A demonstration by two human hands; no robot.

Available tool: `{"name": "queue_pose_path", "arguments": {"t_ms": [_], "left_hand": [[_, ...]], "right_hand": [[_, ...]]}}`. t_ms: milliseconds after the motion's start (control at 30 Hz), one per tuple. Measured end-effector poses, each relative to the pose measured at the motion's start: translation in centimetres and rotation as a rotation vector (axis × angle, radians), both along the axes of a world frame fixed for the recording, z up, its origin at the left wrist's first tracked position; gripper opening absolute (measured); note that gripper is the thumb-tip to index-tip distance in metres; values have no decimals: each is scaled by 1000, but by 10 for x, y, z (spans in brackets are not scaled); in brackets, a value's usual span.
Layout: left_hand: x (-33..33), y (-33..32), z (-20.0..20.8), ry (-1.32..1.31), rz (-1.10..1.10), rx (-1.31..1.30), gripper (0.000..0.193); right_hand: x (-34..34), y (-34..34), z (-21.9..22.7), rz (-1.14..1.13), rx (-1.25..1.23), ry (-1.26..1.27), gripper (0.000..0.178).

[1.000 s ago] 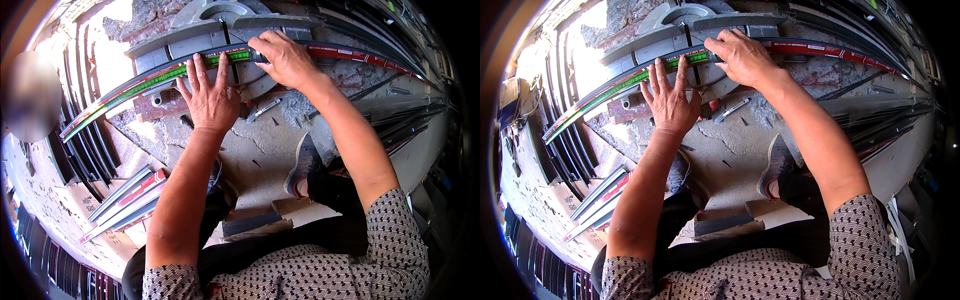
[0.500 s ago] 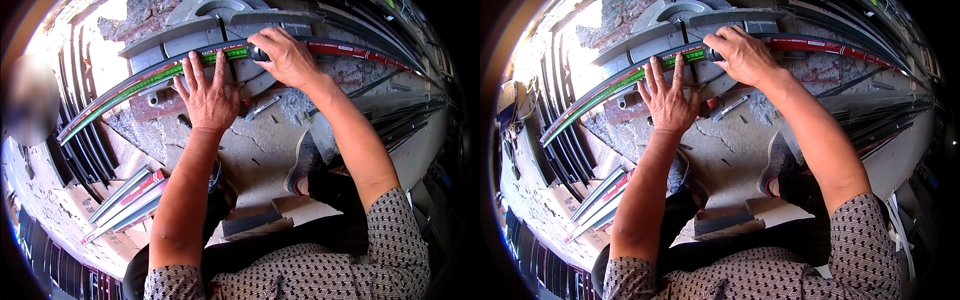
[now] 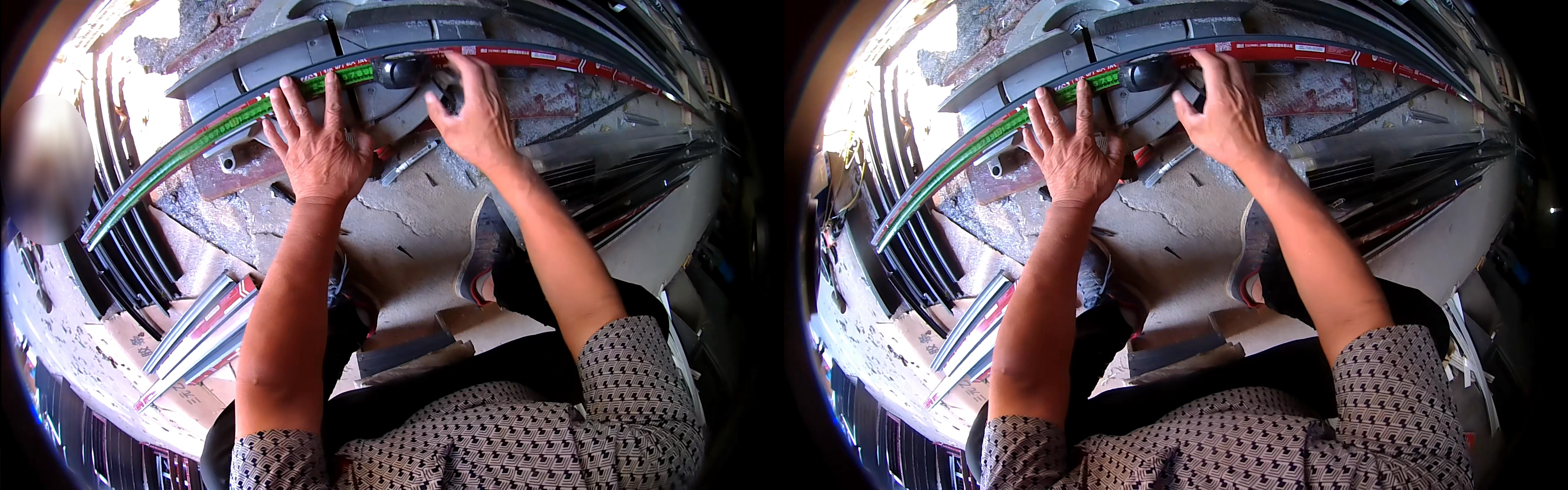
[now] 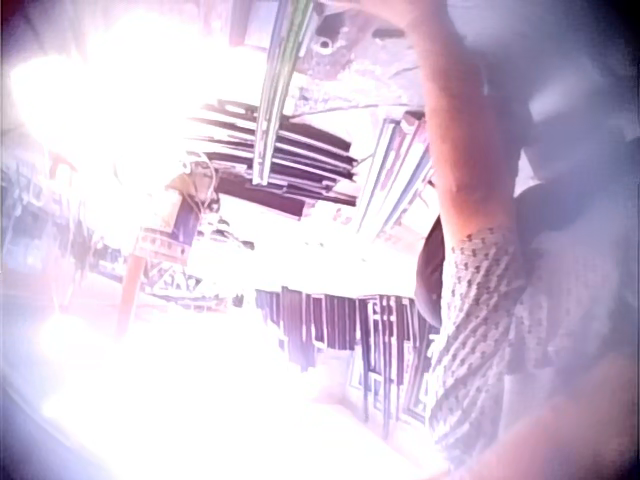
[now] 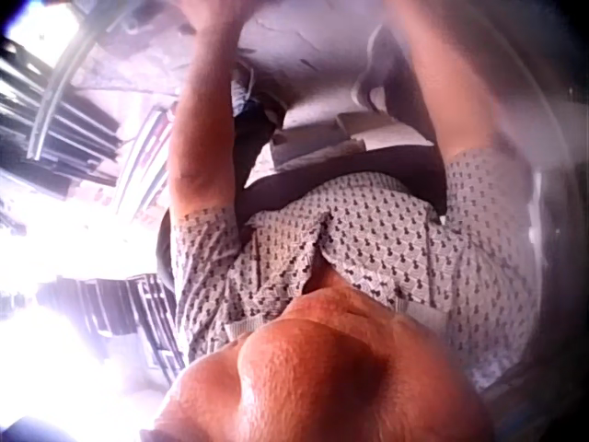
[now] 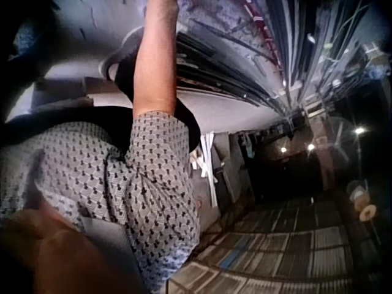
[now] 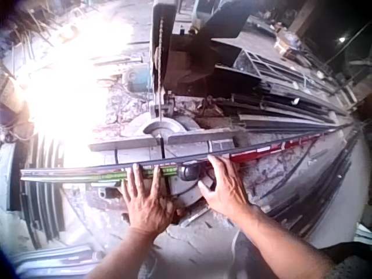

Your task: The person selects a long metal profile from a pile and places it on a miter saw. They measure the profile with a tape measure and mark a cut line with a marker. The person then operates the miter saw to cut the profile and removes the cut piece.

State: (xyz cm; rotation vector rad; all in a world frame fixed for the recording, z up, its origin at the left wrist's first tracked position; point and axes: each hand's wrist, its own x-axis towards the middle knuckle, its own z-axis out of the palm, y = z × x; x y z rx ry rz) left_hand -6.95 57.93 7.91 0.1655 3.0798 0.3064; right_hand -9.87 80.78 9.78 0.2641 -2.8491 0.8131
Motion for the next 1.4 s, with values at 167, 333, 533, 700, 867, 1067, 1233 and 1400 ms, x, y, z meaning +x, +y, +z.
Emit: {"name": "queue_pose_path", "arguments": {"t_ms": [167,333,533,700,867,1067,1233,1400], "left_hand": [[0,-1,-5,7,-7,4,87],[0,0,-3,20,-24,17,85],[0,2,-3,6,-15,5,86],[0,1,-4,-4,-16,2,88],[1,0,-3,8,-5,38,88],[0,3,-2,17,-4,35,87],[0,1,0,-1,6,46,88],[0,2,1,23,18,104,88]], "right_hand": [[79,6,-59,-392,-181,-552,28],[106,-5,-113,-545,-194,-902,33],[105,-28,-146,-724,-410,-929,29],[100,-27,-120,-832,-858,-1102,28],[94,-21,-59,-831,-1337,-989,20],[73,-21,-20,-672,-1635,-837,16],[50,-36,10,-481,-1653,-694,10],[3,-50,41,-151,-1285,-379,15]]}}
